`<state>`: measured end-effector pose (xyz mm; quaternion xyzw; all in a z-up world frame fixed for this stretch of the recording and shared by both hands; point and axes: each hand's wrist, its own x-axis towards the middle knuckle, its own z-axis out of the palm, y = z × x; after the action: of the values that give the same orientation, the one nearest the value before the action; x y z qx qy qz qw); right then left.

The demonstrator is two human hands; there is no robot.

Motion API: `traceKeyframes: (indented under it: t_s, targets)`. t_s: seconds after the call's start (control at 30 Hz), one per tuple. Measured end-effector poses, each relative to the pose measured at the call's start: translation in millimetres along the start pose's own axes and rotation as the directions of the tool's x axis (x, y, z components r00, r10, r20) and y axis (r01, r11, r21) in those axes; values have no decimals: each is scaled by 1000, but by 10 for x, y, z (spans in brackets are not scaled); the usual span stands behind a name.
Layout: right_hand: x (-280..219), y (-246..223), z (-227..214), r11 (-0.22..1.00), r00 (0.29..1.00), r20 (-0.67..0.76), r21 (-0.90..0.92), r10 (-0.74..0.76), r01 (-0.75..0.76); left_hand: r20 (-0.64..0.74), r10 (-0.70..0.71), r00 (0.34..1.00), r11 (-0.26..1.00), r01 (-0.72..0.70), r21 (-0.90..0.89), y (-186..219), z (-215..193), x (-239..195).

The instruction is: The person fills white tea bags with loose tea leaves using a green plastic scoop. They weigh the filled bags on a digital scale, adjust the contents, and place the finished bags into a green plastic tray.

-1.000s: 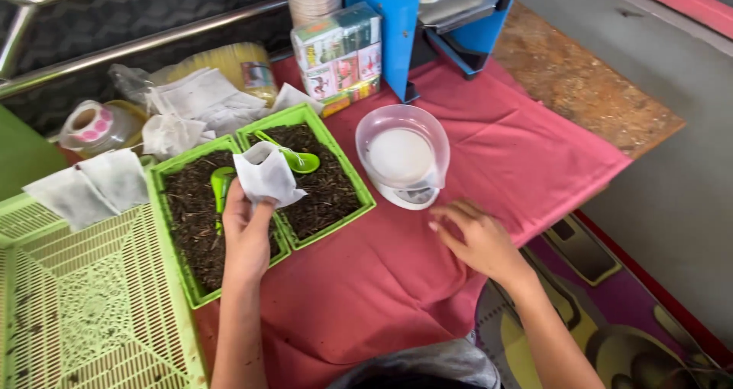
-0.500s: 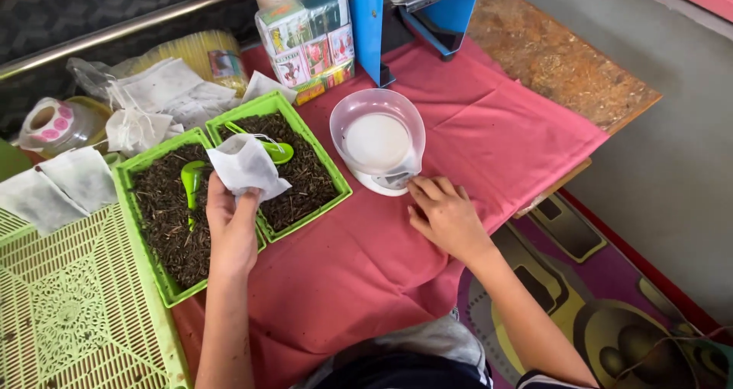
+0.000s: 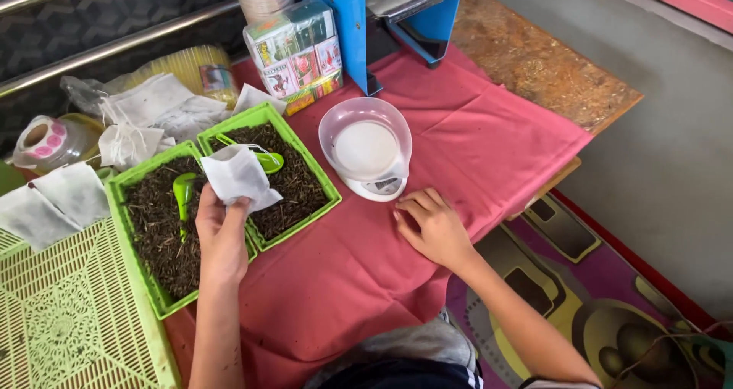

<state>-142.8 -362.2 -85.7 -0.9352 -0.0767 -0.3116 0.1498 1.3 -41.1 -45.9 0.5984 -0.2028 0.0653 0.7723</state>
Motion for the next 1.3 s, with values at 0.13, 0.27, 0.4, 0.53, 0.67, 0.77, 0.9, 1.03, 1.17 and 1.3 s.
traceKeyframes:
  t_s: [0.13, 0.27, 0.4, 0.53, 0.67, 0.77, 0.9, 1.03, 1.17, 1.3]
  targets:
    - [-18, 47, 20, 998, 999, -38, 47, 33, -31, -46, -41, 998, 999, 40, -27, 23, 14, 0]
    - [-35, 11, 12, 998, 996, -89, 57, 16, -11, -44, 16, 999, 999, -14, 36, 49, 22, -9]
    - [-6, -41, -52, 998, 995, -101, 66, 20, -13, -62, 56, 997, 996, -51, 73, 135, 55, -7]
    - [1, -45, -47, 998, 994, -108, 64, 15, -8, -78, 69, 995, 995, -63, 75, 123, 53, 4]
    - [19, -65, -64, 997, 994, -107, 73, 16, -8, -99, 74, 992, 995, -67, 71, 114, 60, 0]
    - [-3, -52, -47, 998, 994, -108, 67, 18, -11, -101, 75, 992, 995, -68, 72, 63, 31, 2]
    - [4, -49, -46, 998, 993, -119, 62, 11, -4, -106, 78, 991, 995, -70, 71, 92, 53, 2]
    - [9, -71, -64, 998, 993, -122, 63, 11, -3, -76, 80, 994, 994, -73, 85, 38, 7, 0]
    - [3, -279, -331, 996, 986, -164, 80, -18, 31, 7, 59, 998, 979, -59, 193, 261, 281, -142]
    - [591, -524, -823, 968, 985, -171, 251, 33, 12, 170, 30, 985, 982, -61, 177, 197, 810, -19]
